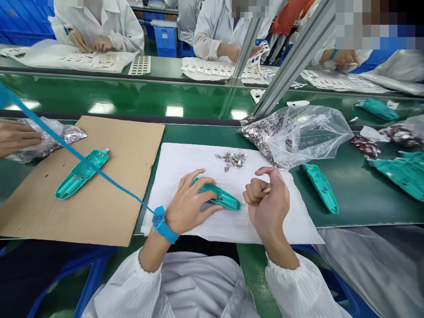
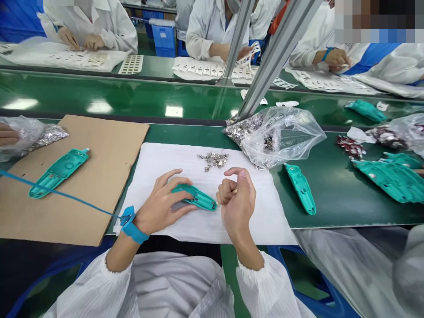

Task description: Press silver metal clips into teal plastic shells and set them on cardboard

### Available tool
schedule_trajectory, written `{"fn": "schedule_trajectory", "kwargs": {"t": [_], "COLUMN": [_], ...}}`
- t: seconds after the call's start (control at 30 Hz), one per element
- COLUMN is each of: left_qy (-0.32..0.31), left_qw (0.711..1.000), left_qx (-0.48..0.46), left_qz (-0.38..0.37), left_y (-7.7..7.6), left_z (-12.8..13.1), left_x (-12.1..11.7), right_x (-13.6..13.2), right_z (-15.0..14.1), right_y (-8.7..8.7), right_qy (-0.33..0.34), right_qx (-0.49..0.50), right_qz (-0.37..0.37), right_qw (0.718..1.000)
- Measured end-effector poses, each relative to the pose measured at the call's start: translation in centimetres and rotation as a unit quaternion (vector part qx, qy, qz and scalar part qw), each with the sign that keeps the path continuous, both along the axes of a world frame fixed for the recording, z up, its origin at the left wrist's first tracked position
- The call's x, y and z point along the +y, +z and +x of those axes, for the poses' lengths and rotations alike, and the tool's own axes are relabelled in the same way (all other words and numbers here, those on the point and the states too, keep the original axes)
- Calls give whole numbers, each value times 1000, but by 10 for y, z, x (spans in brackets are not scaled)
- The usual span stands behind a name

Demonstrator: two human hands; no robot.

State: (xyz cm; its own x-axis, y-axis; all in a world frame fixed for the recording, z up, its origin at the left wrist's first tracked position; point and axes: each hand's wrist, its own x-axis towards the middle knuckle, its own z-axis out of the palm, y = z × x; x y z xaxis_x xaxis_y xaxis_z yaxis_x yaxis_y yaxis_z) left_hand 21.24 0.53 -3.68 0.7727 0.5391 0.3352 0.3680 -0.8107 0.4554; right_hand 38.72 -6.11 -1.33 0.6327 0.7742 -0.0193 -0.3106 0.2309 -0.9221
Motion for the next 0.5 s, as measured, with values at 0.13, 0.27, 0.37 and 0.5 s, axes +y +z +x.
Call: {"fn": "schedule_trajectory", "kwargs": {"t": [0.13, 0.27, 0.37, 0.5], "left_qy": [-12, -17, -19, -25], "left_qw": [1000, 998, 998, 998], "left_qx": [10, 10, 1, 6], "left_qz": [-23, -57, -64, -50], "left_y": [2, 2, 2, 0], "left_z": [0, 2, 3, 4], "left_x": [1, 2, 3, 4], "right_x": [-3, -5, -3, -2], "right_z": [-2, -6, -9, -11], "right_y": [-1, -3, -7, -9], "right_qy": [5, -1, -4, -15], "right_qx": [-3, -4, -13, -32], "right_qz": [-4, 3, -2, 1], "right_qw": [1000, 1000, 1000, 999]}}
